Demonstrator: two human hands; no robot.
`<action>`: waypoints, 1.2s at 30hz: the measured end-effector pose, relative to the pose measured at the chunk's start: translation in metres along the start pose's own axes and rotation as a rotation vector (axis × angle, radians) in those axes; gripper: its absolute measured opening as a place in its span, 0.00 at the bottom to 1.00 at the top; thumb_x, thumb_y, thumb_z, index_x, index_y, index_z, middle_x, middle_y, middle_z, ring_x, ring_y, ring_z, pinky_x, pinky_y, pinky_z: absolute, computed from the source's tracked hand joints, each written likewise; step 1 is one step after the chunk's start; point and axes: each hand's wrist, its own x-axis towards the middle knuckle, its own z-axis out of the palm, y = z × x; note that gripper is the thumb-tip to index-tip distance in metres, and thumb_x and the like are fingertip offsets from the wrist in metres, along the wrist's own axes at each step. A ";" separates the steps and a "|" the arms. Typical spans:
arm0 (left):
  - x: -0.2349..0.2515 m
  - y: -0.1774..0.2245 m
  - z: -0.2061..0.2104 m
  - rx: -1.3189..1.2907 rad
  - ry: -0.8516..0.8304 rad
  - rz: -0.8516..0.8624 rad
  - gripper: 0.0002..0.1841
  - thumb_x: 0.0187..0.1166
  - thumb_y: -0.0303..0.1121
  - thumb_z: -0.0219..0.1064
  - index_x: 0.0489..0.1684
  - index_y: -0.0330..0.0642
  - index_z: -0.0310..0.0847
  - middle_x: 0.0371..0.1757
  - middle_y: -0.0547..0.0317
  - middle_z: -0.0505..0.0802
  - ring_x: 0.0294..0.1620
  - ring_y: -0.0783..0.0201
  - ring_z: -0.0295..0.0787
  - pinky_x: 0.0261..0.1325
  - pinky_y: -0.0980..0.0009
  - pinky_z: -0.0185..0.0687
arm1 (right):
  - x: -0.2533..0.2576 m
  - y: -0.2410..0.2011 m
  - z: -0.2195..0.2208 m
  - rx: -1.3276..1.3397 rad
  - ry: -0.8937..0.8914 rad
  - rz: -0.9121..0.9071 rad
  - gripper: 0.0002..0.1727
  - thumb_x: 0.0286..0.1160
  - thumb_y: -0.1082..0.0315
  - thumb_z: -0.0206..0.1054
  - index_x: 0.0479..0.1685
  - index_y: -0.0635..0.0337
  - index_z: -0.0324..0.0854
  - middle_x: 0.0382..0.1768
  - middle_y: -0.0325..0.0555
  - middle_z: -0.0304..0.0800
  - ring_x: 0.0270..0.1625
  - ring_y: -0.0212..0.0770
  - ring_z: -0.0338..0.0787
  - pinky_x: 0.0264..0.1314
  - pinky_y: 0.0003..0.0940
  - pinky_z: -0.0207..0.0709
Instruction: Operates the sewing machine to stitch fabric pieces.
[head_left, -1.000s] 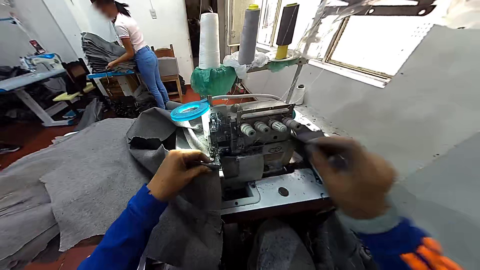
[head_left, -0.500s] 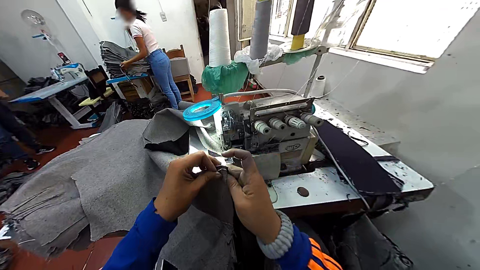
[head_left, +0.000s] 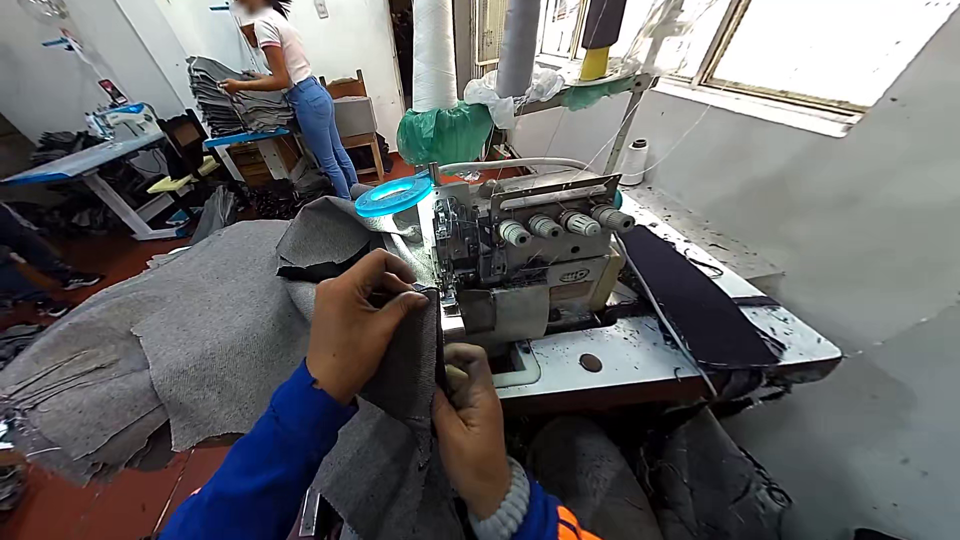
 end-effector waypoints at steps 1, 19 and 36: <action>-0.001 0.000 0.003 0.006 -0.007 -0.011 0.13 0.62 0.24 0.81 0.41 0.41 0.86 0.32 0.68 0.95 0.33 0.77 0.92 0.39 0.80 0.89 | -0.001 0.004 0.001 0.024 0.056 -0.021 0.13 0.69 0.84 0.61 0.51 0.72 0.67 0.37 0.38 0.91 0.43 0.21 0.91 0.49 0.20 0.86; -0.042 -0.031 0.053 0.684 0.004 0.266 0.13 0.81 0.39 0.67 0.31 0.47 0.95 0.37 0.57 0.97 0.47 0.52 0.93 0.57 0.52 0.81 | -0.051 0.026 -0.033 0.077 -0.411 0.490 0.10 0.81 0.74 0.63 0.37 0.70 0.88 0.31 0.37 0.92 0.39 0.17 0.87 0.50 0.20 0.81; -0.073 0.018 0.016 0.470 -0.300 0.306 0.39 0.80 0.65 0.58 0.66 0.33 0.83 0.65 0.46 0.93 0.72 0.54 0.87 0.79 0.59 0.74 | 0.018 0.003 -0.046 0.005 -0.262 0.336 0.14 0.87 0.69 0.55 0.36 0.63 0.84 0.28 0.29 0.89 0.35 0.17 0.88 0.45 0.19 0.84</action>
